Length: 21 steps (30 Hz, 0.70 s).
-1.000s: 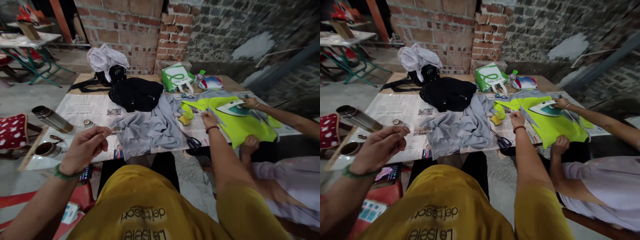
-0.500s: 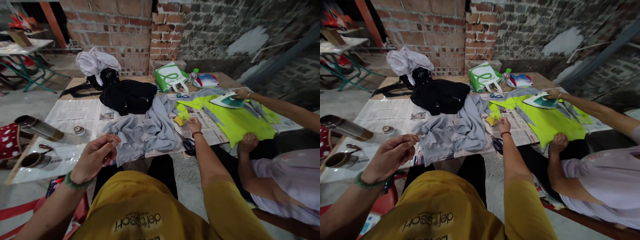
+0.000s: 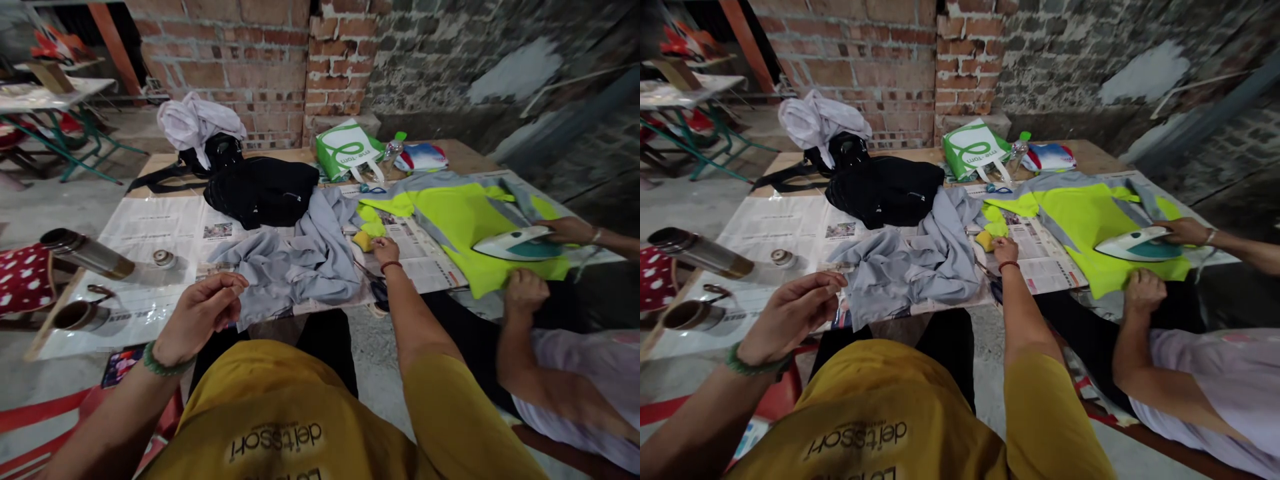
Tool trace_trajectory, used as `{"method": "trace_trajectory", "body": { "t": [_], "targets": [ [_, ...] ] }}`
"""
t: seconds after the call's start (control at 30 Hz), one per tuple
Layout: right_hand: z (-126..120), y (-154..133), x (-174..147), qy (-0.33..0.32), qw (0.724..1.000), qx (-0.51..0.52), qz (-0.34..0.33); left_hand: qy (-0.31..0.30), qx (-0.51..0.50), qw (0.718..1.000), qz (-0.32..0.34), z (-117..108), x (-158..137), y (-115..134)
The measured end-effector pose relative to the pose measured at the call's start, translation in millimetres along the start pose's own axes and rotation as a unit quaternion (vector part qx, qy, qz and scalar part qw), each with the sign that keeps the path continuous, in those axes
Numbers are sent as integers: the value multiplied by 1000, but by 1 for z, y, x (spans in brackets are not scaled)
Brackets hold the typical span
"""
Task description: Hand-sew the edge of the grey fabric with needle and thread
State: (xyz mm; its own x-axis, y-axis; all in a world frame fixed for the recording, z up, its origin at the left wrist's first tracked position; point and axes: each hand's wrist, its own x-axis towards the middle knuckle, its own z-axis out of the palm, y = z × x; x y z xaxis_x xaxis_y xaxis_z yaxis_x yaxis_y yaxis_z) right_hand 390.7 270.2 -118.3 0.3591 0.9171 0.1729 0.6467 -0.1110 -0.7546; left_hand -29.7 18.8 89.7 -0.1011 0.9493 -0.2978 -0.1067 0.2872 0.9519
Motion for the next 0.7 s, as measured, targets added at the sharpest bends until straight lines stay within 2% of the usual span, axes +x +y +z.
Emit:
{"method": "trace_trajectory", "body": {
  "t": [0.1, 0.17, 0.23, 0.3, 0.37, 0.43, 0.5, 0.6, 0.7],
  "targets": [
    [-16, -4, -9, 36, 999, 22, 13, -9, -12, 1000, -1, -2, 3, -9],
    [-25, -9, -26, 72, 996, 49, 28, -18, -17, 1000, -1, -4, 5, -17],
    [-29, -20, -56, 85, 992, 82, 40, -25, -24, 999, -5, -4, 7, -23],
    [-27, -42, -98, 56, 990, 123, 40, -32, -31, 999, -15, -3, 8, -28],
    [-26, -76, -148, -20, 977, 211, 23, -40, -34, 998, -28, -2, 10, -33],
    [-27, -120, -195, -144, 957, 253, 2, -48, -36, 997, -42, -1, 12, -38],
    [-30, -164, -231, -266, 923, 277, -13, -55, -37, 996, -52, -1, 12, -42],
    [-29, -214, -259, -414, 853, 315, -46, -65, -41, 995, -59, -2, 10, -45],
    [-16, -237, -266, -526, 790, 309, -62, -78, -41, 995, -53, -4, 6, -46]
  ]
}}
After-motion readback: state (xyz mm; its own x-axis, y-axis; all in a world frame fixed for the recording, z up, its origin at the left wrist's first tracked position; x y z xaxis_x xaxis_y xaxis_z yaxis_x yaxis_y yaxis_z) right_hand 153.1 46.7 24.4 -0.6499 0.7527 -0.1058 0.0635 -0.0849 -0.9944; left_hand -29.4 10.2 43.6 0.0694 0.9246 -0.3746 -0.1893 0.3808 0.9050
